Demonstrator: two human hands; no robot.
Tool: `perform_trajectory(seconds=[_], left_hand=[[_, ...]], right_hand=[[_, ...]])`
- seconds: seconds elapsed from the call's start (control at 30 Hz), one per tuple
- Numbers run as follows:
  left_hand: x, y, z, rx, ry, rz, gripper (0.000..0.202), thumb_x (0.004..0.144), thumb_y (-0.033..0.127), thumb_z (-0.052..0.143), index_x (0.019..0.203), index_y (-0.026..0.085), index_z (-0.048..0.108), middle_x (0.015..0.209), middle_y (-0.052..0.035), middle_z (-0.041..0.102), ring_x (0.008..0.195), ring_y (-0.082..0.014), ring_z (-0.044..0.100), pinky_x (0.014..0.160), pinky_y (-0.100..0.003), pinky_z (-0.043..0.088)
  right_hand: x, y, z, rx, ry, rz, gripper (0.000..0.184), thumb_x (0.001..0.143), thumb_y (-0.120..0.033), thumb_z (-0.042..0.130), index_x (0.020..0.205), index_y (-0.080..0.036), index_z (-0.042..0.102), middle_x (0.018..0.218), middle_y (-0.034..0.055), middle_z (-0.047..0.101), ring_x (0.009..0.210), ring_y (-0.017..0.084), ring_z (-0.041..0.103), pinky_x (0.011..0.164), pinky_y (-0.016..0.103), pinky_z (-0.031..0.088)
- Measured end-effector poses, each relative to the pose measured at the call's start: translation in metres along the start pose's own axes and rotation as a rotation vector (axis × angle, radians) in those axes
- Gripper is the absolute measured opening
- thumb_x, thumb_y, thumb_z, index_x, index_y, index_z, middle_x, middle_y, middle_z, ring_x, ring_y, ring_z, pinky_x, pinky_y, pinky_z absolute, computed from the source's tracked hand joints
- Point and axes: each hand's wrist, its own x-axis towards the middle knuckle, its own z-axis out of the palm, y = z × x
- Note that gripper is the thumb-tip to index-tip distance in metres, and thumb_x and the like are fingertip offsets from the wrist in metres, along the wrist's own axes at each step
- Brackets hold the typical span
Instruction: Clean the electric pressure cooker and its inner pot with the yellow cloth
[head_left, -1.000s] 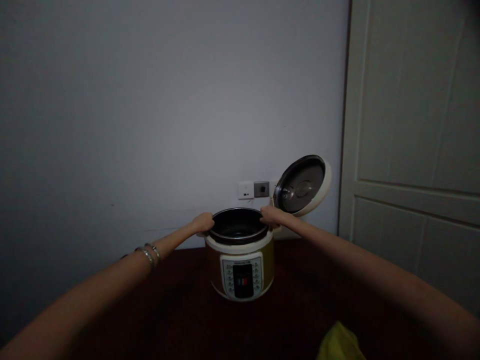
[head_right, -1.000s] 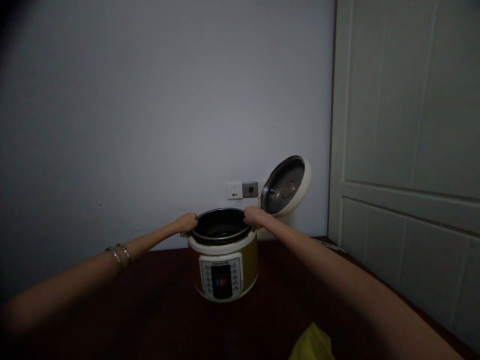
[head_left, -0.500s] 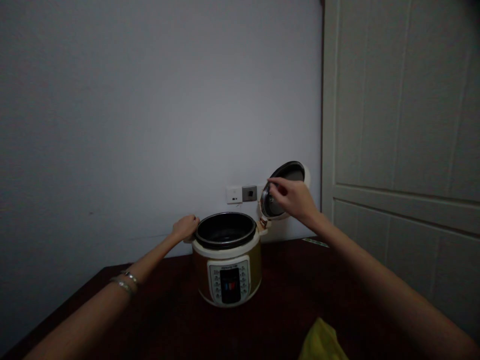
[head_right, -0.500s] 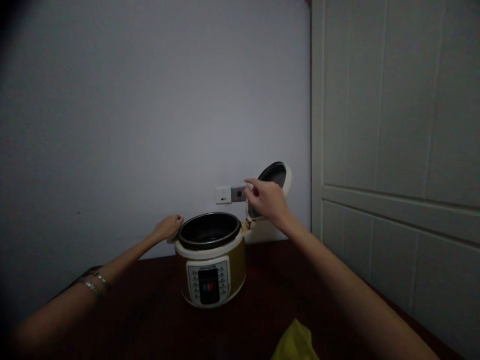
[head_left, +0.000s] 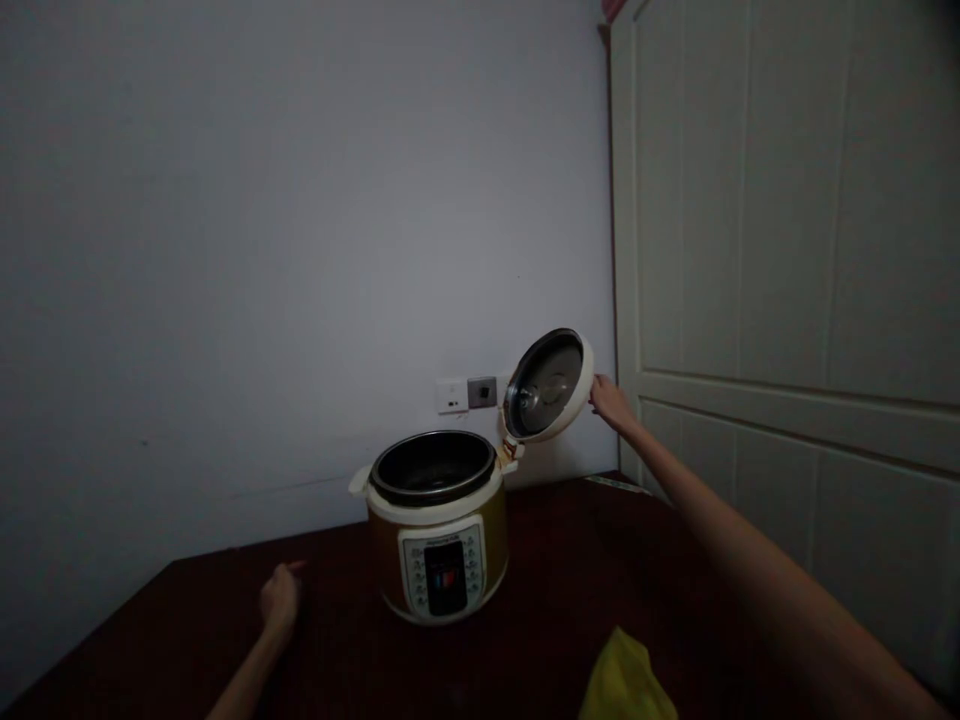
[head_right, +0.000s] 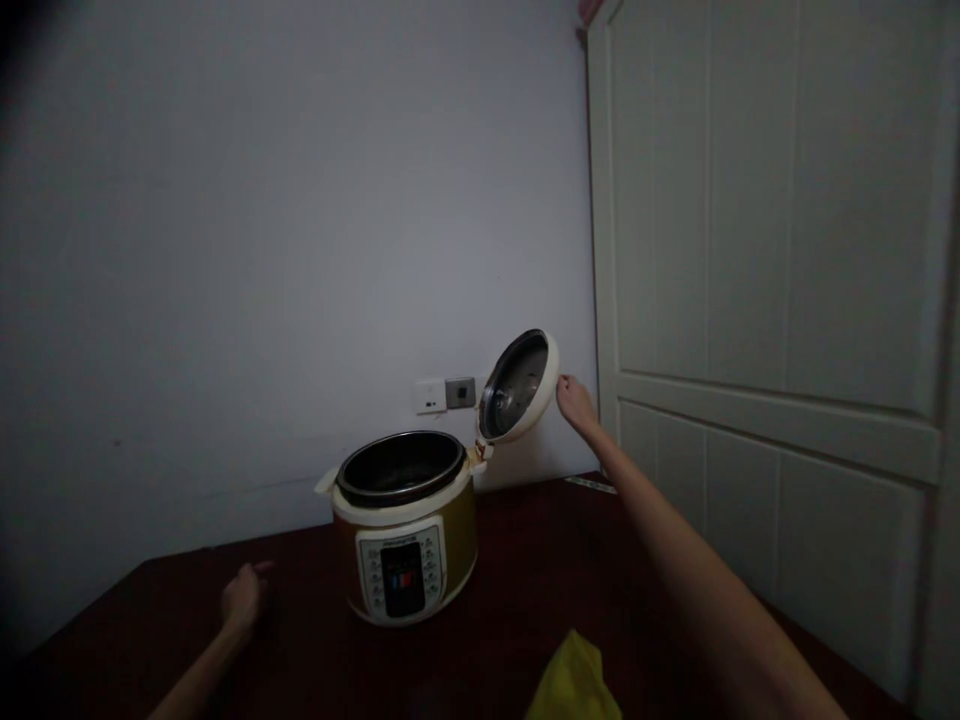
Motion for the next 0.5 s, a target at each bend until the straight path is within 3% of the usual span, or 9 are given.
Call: perform_trajectory(seconds=[0.07,0.17,0.33,0.5], left_hand=[[0.005,-0.014,0.002,0.015,-0.098,-0.042,0.044,0.072,0.034,0.026,0.067,0.016,0.065,0.048,-0.0047,0.053,0.05,-0.0232,0.055,0.053,-0.034,0.044],[0.009,-0.029,0.005,0.0,-0.177,0.009,0.046,0.074,0.039,0.025,0.075,0.016,0.064,0.051,-0.0032,0.052,0.054,-0.0243,0.057,0.055,-0.034,0.044],[0.007,-0.038,0.008,0.003,-0.196,0.033,0.049,0.075,0.043,0.023,0.079,0.015,0.063,0.05,-0.001,0.048,0.053,-0.0237,0.054,0.054,-0.034,0.043],[0.006,-0.038,0.009,-0.002,-0.183,0.065,0.046,0.077,0.042,0.024,0.075,0.017,0.062,0.05,-0.0003,0.046,0.054,-0.024,0.055,0.056,-0.035,0.044]], right_hand=[[-0.003,0.01,0.016,0.064,-0.081,0.049,0.035,0.078,-0.045,0.041,0.093,-0.019,0.057,0.086,0.0072,0.064,0.065,0.015,0.058,0.061,0.031,0.05],[-0.005,0.019,0.029,0.168,-0.153,0.078,0.037,0.077,-0.048,0.039,0.096,-0.021,0.055,0.084,0.0048,0.066,0.064,0.015,0.059,0.059,0.032,0.051],[0.002,0.03,0.04,0.279,-0.147,0.074,0.037,0.074,-0.048,0.041,0.093,-0.021,0.057,0.075,0.0043,0.066,0.061,0.017,0.058,0.058,0.036,0.052],[0.009,0.034,0.058,0.351,-0.11,-0.019,0.038,0.072,-0.05,0.044,0.088,-0.019,0.06,0.07,0.0059,0.066,0.066,0.02,0.059,0.06,0.036,0.051]])
